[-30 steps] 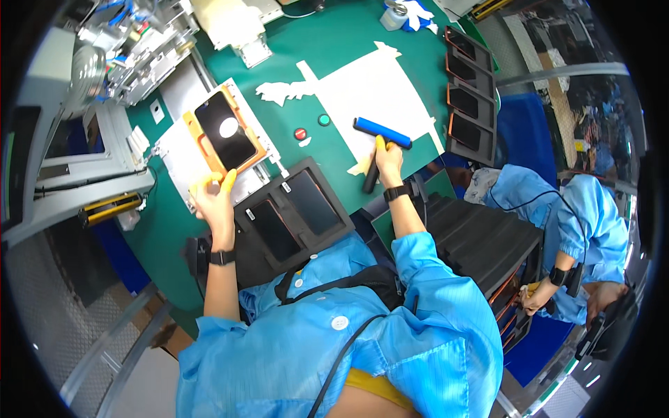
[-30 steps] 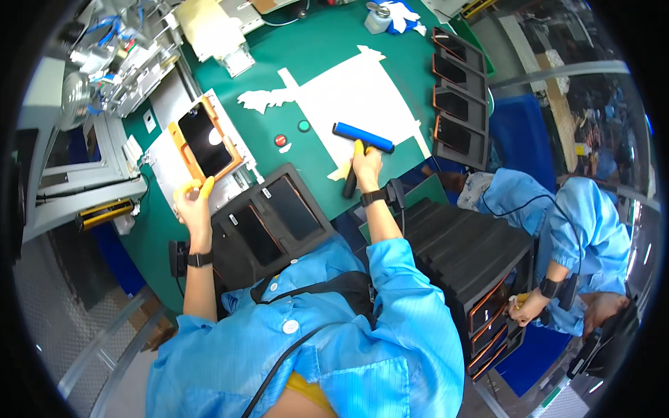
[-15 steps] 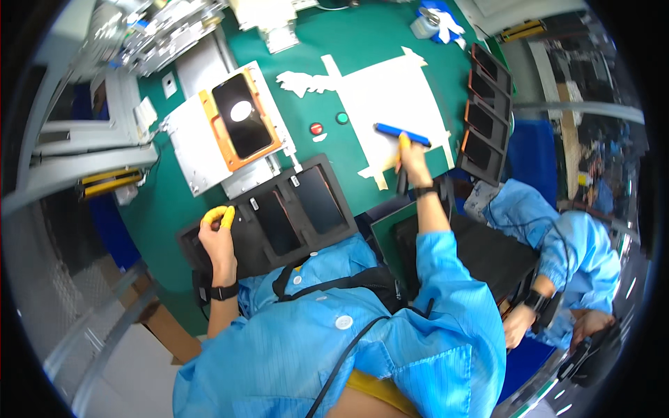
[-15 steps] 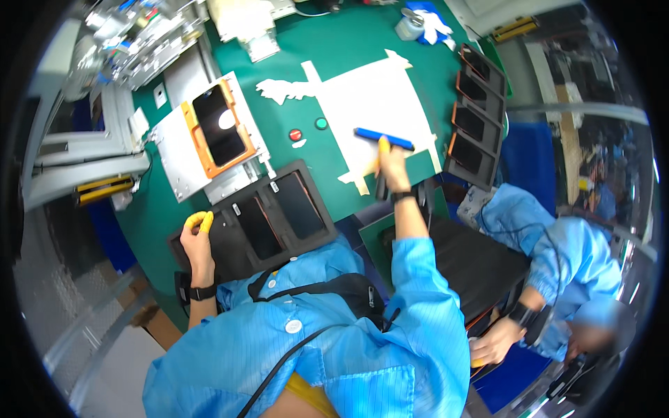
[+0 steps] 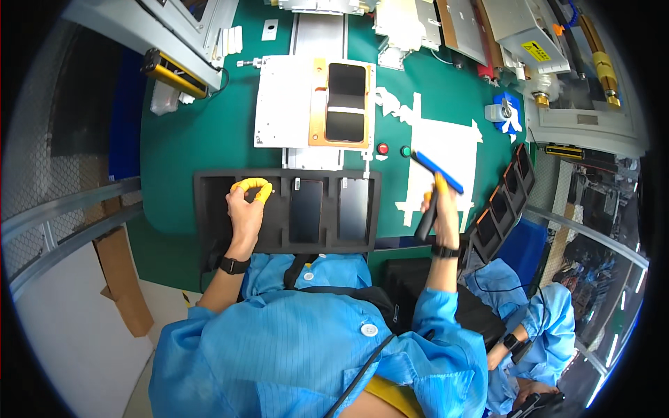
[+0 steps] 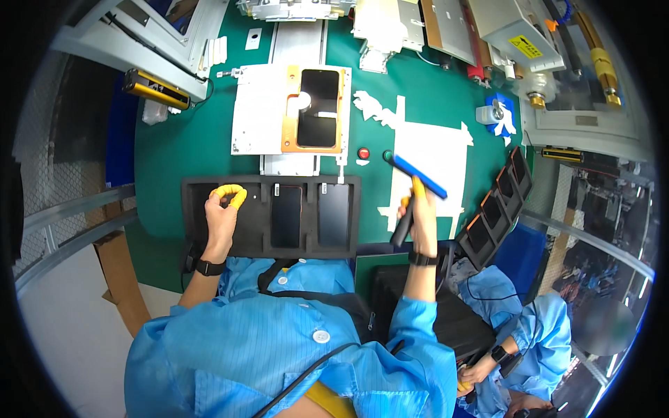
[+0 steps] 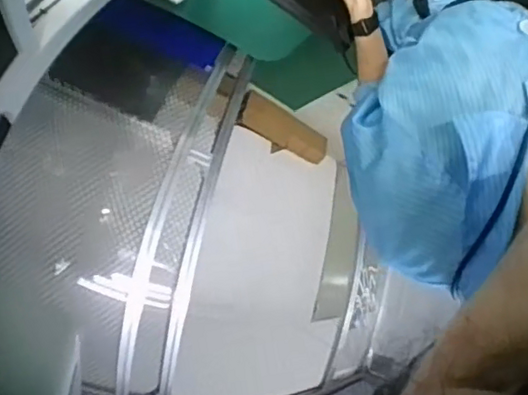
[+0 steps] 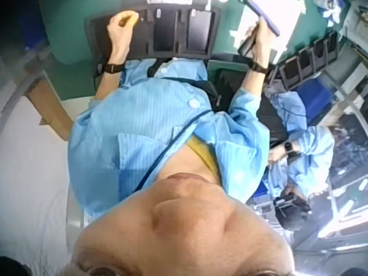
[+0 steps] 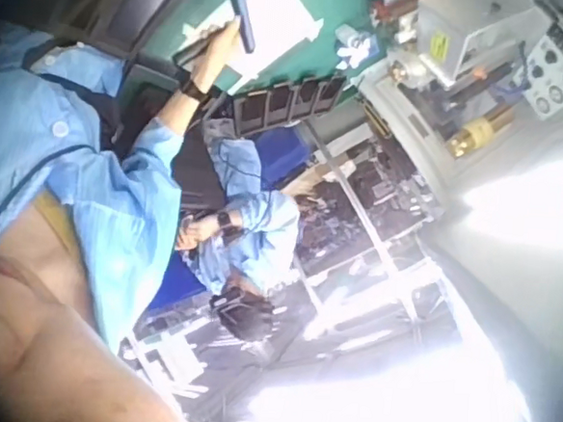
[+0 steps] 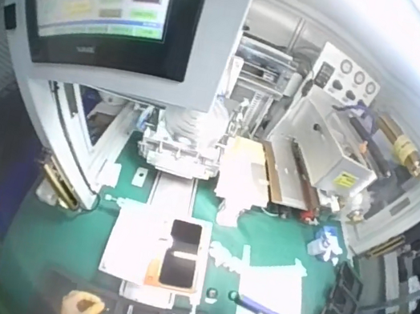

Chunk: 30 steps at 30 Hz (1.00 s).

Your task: Cleaning and inspecting smartphone-like electronic devices and placing them in a protective tray.

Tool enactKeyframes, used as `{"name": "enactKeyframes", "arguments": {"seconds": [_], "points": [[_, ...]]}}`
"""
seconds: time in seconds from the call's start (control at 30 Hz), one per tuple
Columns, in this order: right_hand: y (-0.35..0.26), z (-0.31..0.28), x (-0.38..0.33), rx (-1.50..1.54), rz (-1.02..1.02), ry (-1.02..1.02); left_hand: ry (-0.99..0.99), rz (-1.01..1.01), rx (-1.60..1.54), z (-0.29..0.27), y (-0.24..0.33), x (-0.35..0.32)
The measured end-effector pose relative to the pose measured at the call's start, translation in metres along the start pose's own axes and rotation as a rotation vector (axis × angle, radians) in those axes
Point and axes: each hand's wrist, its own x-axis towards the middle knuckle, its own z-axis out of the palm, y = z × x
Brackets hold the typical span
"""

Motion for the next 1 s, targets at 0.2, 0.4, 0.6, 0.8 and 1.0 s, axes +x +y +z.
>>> {"name": "enactKeyframes", "arguments": {"seconds": [0.2,0.4,0.6,0.8,1.0], "points": [[-0.096,0.164,0.042,-0.193,-0.178,-0.525,-0.006,-0.008,-0.062,-0.012,-0.012,-0.012],[-0.085,0.189,0.053,-0.315,-0.308,-0.464,0.062,-0.070,-0.260,-0.032,-0.035,-0.021],[-0.047,0.135,-0.038,-0.594,-0.159,-0.406,0.120,-0.156,-0.306,-0.037,-0.061,-0.010],[-0.116,0.190,0.076,-0.218,-0.098,-0.466,0.122,-0.130,-0.267,-0.050,-0.041,-0.011],[-0.059,0.155,-0.002,-0.646,-0.476,-0.487,0.166,-0.261,-0.412,-0.061,-0.047,-0.023]]}}
